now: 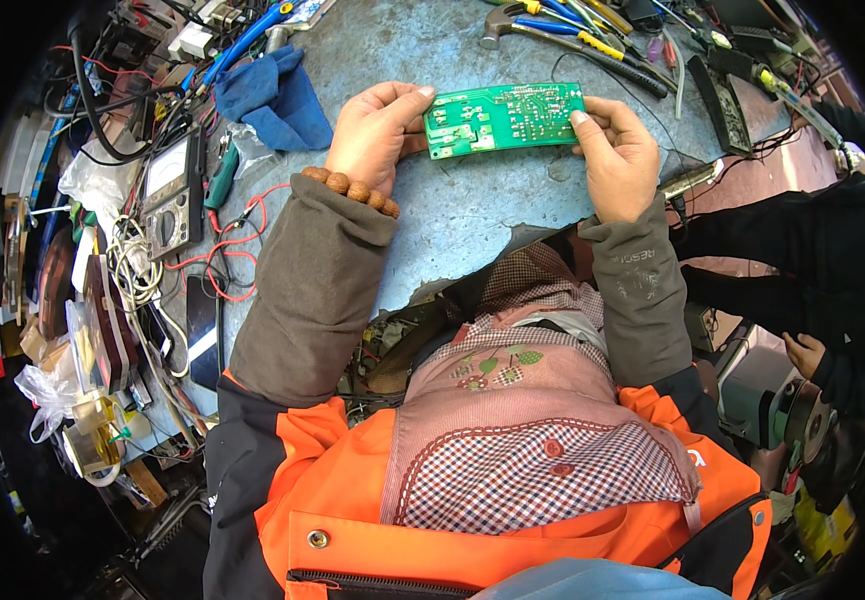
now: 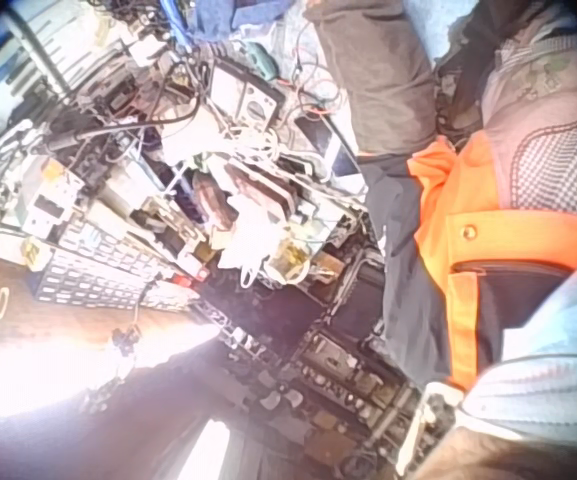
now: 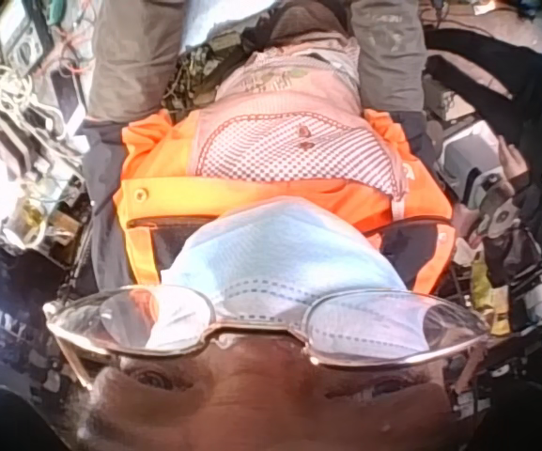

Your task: The person handles a small tin containing electronic components, then picks up and inspects a green circuit board, turning it over and examining both sides. The person also briefly handles a small red booklet and a blue cloth on the workbench.

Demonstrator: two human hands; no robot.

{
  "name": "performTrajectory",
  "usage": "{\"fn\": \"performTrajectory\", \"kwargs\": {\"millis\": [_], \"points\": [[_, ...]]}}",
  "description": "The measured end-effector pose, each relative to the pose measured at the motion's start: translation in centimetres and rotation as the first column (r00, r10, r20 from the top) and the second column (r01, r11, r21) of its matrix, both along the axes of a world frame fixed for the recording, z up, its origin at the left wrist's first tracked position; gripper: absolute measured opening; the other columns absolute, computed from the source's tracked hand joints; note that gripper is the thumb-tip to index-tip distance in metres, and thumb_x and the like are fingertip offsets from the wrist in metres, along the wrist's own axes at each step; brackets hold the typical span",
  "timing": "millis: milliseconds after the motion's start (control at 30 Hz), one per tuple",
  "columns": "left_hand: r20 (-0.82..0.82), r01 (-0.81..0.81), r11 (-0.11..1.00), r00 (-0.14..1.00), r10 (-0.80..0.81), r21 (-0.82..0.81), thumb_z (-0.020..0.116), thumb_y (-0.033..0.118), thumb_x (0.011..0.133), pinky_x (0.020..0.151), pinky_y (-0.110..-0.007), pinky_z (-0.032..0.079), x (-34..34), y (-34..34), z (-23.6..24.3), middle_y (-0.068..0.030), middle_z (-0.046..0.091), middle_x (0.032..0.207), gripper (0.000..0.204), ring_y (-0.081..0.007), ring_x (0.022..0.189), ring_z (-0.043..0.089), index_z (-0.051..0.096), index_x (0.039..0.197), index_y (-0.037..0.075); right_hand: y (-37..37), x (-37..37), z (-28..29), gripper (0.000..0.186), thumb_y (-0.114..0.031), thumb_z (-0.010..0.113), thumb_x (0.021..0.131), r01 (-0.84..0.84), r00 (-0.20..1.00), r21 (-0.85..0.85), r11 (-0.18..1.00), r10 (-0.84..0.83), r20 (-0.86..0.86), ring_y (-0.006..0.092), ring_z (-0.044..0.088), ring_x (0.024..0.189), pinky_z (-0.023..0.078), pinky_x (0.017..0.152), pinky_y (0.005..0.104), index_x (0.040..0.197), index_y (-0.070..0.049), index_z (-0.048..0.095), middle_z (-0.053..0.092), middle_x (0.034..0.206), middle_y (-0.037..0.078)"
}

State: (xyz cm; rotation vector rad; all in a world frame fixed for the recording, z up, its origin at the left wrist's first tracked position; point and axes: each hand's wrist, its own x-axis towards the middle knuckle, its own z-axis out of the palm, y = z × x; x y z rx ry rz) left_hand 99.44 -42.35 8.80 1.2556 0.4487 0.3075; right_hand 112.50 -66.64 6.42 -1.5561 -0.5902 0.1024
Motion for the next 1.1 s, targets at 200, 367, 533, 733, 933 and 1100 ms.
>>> {"fn": "performTrajectory", "kwargs": {"millis": [200,367,533,733,933,1100], "points": [[0.022,0.046,0.999,0.999,-0.046,-0.001,0.076,0.010,0.098,0.086,-0.034,0.062,-0.3,0.2,0.2,-0.0136,0.076,0.104,0.016,-0.0192,0.093,0.075,0.070,0.106,-0.003,-0.2,0.0,0.2,0.022,-0.006,0.066,0.105,0.005,1.000,-0.006,1.000,-0.005,-0.030,0.0086,0.068,0.088,0.054,0.075,0.0246,0.124,0.004,0.070,0.075,0.104,0.005],[0.220,0.010,0.967,0.973,-0.068,0.255,0.081,-0.005,0.084,0.090,-0.033,0.059,-0.3,-0.3,-0.1,-0.0171,0.076,0.116,0.010,-0.0209,0.099,0.073,0.075,0.091,-0.004,0.0,0.6,-0.5,0.019,0.000,0.067,0.102,0.056,0.996,0.171,0.984,-0.043,-0.080,0.0070,0.066,0.089,0.055,0.080,0.0243,0.120,0.003,0.068,0.073,0.105,0.005],[0.286,-0.092,0.696,0.943,-0.168,0.712,0.082,-0.009,0.079,0.092,-0.036,0.058,-0.6,-1.2,0.4,-0.0145,0.077,0.116,0.014,-0.0226,0.106,0.072,0.077,0.088,0.000,0.2,1.0,-0.6,0.015,0.006,0.064,0.103,0.030,0.997,0.250,0.968,-0.012,-0.074,0.0059,0.065,0.093,0.051,0.083,0.0219,0.115,-0.001,0.067,0.072,0.105,0.002],[0.225,0.008,0.679,0.941,-0.254,0.734,0.077,-0.012,0.075,0.091,-0.034,0.057,-0.7,-1.6,0.6,-0.0098,0.065,0.122,0.026,-0.0196,0.109,0.066,0.074,0.096,0.003,-0.4,1.1,-1.1,0.017,0.007,0.065,0.101,0.027,0.999,0.254,0.967,-0.014,-0.053,0.0065,0.065,0.098,0.051,0.085,0.0224,0.115,-0.002,0.066,0.072,0.110,0.004],[0.183,0.061,0.758,0.955,-0.234,0.650,0.075,-0.014,0.074,0.091,-0.032,0.055,-0.8,-3.1,1.7,-0.0091,0.053,0.136,0.061,-0.0158,0.101,0.063,0.067,0.131,0.007,-0.3,1.1,-1.4,0.015,0.008,0.063,0.101,-0.016,0.999,0.317,0.948,0.026,-0.026,0.0104,0.066,0.106,0.052,0.093,0.0250,0.113,-0.002,0.067,0.070,0.121,0.008],[0.107,0.130,0.702,0.953,-0.283,0.701,0.076,-0.017,0.075,0.097,-0.032,0.056,-0.9,-2.6,1.2,-0.0076,0.050,0.144,0.066,-0.0134,0.103,0.062,0.064,0.137,0.004,-0.6,1.0,-1.1,0.015,0.007,0.063,0.101,-0.005,0.999,0.236,0.972,-0.003,0.033,0.0093,0.065,0.101,0.052,0.089,0.0241,0.111,-0.002,0.069,0.070,0.121,0.007]]}}
